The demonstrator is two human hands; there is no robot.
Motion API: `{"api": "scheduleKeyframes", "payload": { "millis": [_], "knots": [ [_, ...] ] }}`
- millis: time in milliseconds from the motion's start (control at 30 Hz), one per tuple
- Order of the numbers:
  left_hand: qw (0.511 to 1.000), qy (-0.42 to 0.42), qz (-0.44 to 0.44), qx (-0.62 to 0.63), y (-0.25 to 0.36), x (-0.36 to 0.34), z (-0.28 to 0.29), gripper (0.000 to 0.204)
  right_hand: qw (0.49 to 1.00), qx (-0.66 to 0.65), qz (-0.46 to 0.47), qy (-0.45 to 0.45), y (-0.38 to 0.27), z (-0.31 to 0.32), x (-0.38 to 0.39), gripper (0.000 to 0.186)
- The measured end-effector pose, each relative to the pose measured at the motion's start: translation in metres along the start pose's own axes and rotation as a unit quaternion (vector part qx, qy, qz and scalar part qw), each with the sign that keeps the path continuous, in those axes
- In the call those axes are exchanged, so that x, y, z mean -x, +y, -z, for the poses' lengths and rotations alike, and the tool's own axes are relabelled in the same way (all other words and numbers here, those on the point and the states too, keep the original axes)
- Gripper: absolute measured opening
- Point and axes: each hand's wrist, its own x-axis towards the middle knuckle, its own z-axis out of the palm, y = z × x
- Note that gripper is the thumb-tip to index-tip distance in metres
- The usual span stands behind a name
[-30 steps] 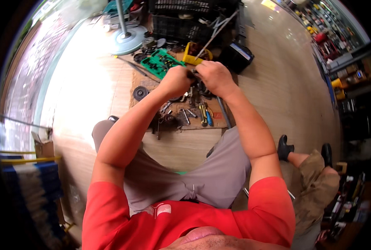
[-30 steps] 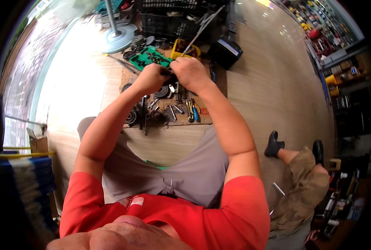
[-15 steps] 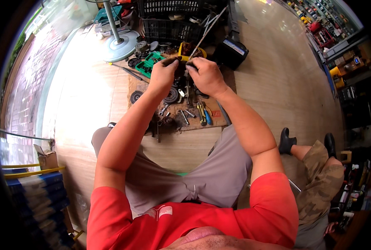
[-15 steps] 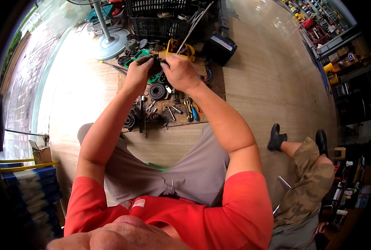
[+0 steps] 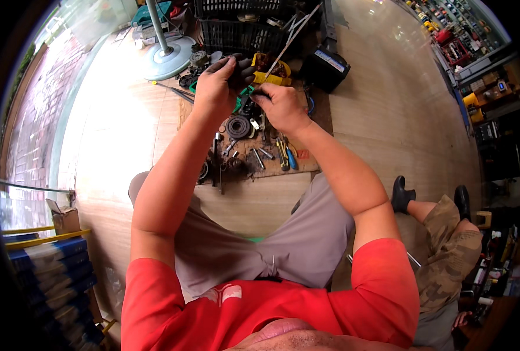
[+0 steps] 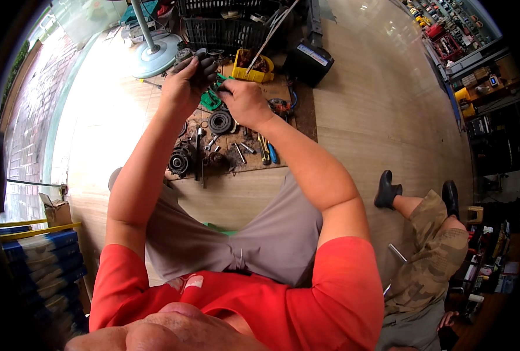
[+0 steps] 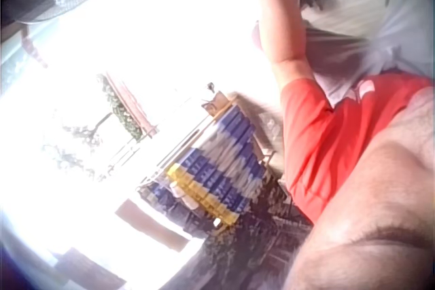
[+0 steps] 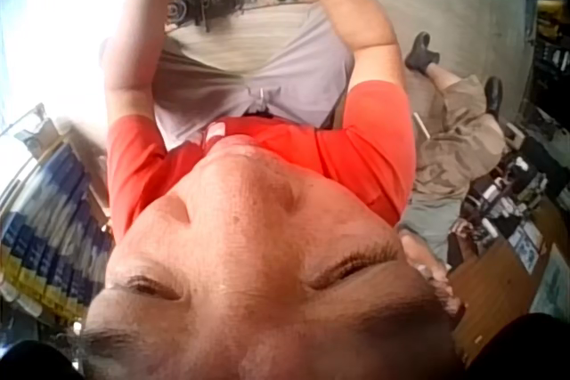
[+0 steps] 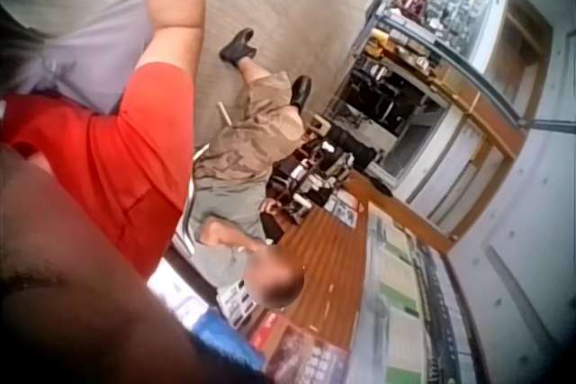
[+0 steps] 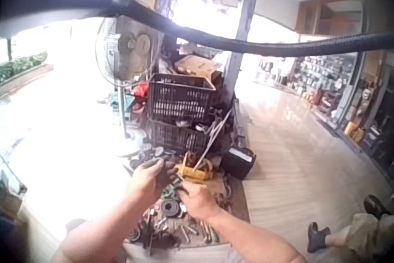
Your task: The person is disassembling an alternator by hand and using tools to remove screws and wires, separating the rotor from the stator and casing.
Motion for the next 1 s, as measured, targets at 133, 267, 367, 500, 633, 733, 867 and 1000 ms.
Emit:
{"api": "scheduleKeyframes", "payload": {
  "millis": [133,267,367,500,633,733,867,1000],
  "knots": [
    [1.0,-0.017,0.008,-0.013,0.008,0.005,0.001,0.026,1.0,-0.014,-0.012,-0.005,-0.004,0.001,0.0,0.016],
    [1.0,-0.015,0.0,-0.016,0.007,0.012,-0.004,0.027,0.999,-0.004,-0.023,-0.024,-0.01,0.003,-0.001,0.023],
    [1.0,-0.025,0.01,-0.012,-0.005,0.01,0.003,0.029,0.999,-0.052,0.015,0.006,0.001,-0.006,-0.002,0.025],
    [0.999,-0.018,0.029,-0.021,-0.005,0.02,-0.005,0.03,0.989,-0.144,-0.03,0.002,0.002,-0.011,-0.003,0.019],
    [0.999,-0.019,0.027,-0.017,-0.006,0.02,-0.007,0.028,0.969,-0.229,-0.088,-0.029,-0.003,-0.006,-0.003,0.018],
    [0.999,-0.034,0.026,-0.017,-0.009,0.023,-0.007,0.028,0.966,-0.238,-0.099,-0.039,-0.001,-0.003,0.0,0.017],
    [0.999,-0.041,0.016,-0.022,-0.014,0.026,-0.007,0.028,0.957,-0.265,-0.109,-0.048,-0.007,-0.002,0.002,0.017],
    [0.998,-0.05,0.013,-0.041,-0.02,0.025,-0.008,0.026,0.939,-0.321,-0.126,-0.018,-0.01,-0.005,0.001,0.021]
  ]
}}
